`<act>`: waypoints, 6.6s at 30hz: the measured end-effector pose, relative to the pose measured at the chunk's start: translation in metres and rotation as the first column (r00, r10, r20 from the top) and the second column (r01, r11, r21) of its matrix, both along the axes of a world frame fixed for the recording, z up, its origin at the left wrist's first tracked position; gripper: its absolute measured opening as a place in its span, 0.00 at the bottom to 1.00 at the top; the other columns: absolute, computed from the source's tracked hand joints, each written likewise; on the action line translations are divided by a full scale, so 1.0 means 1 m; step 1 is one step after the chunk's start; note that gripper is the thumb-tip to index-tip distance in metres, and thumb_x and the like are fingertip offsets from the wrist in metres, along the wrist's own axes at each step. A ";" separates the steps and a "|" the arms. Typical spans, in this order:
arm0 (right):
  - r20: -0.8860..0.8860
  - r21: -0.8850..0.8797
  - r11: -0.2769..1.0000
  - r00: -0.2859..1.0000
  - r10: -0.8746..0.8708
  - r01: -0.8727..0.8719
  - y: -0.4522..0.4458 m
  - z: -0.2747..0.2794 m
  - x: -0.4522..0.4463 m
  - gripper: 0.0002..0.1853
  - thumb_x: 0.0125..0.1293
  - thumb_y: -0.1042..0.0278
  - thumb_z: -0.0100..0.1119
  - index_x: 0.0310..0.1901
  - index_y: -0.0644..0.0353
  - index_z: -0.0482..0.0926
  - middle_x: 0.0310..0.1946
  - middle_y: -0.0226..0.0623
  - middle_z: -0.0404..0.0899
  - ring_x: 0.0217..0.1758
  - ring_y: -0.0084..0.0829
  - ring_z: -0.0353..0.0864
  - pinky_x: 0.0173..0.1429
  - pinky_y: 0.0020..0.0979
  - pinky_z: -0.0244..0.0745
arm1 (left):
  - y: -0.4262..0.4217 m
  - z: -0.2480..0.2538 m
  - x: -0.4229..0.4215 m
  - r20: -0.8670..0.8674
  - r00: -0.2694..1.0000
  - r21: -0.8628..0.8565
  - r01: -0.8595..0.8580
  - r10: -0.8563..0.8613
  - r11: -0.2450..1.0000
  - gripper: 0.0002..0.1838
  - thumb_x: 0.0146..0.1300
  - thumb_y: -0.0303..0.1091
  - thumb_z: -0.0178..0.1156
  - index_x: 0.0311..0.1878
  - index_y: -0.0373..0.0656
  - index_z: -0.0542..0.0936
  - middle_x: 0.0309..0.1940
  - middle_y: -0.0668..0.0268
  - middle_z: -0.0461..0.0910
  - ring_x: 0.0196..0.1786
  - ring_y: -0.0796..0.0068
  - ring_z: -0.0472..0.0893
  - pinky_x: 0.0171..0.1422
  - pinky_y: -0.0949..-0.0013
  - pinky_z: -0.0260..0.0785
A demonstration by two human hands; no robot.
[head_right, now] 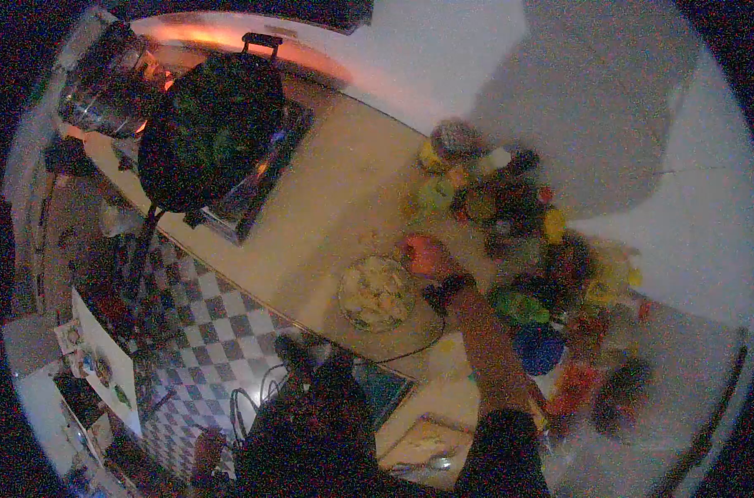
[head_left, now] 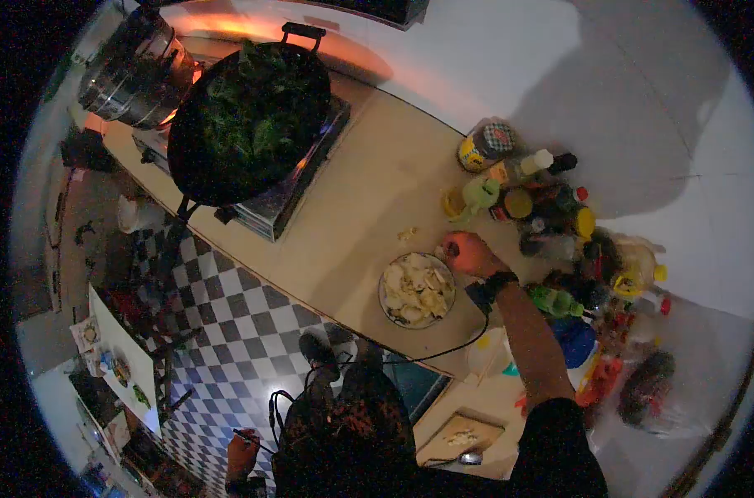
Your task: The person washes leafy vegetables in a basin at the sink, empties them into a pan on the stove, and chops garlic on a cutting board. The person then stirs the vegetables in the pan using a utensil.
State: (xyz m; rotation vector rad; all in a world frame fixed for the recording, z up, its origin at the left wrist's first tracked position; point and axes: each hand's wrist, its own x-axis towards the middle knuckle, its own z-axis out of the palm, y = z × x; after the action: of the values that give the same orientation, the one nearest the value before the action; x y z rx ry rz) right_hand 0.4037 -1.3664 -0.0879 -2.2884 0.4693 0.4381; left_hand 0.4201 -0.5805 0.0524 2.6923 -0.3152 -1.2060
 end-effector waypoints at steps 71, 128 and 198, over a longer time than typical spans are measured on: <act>0.153 -0.238 0.877 0.908 -0.391 0.417 0.053 0.044 -0.056 0.11 0.53 0.68 0.69 0.37 0.61 0.82 0.38 0.48 0.81 0.39 0.45 0.83 0.45 0.44 0.79 | -0.066 -0.002 0.064 -0.160 0.955 -0.135 -0.274 0.252 0.952 0.13 0.66 0.27 0.61 0.52 0.36 0.79 0.38 0.61 0.84 0.36 0.72 0.82 0.45 0.67 0.77; 0.327 0.455 -0.261 -0.433 -0.840 0.851 0.482 -0.081 -0.193 0.17 0.68 0.64 0.57 0.21 0.60 0.76 0.14 0.32 0.73 0.11 0.24 0.68 0.16 0.30 0.59 | -0.099 -0.167 0.325 -0.301 0.806 -0.259 0.446 -0.510 0.857 0.23 0.69 0.42 0.62 0.56 0.31 0.77 0.42 0.58 0.86 0.41 0.68 0.86 0.43 0.65 0.79; 0.219 0.509 -0.402 -0.566 -0.795 0.761 0.623 0.126 -0.308 0.13 0.78 0.60 0.54 0.47 0.63 0.77 0.28 0.31 0.74 0.30 0.22 0.73 0.29 0.28 0.70 | 0.047 -0.099 0.376 -0.232 0.918 -0.618 0.116 -0.322 0.778 0.29 0.74 0.52 0.57 0.67 0.41 0.73 0.58 0.55 0.80 0.58 0.51 0.81 0.57 0.48 0.80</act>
State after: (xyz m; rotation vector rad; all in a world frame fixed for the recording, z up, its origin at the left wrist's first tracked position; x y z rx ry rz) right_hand 0.0958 -0.7430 0.0383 -0.7618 1.8256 -1.2282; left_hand 0.7959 -0.5333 -0.0465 1.9138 -0.8279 -1.3118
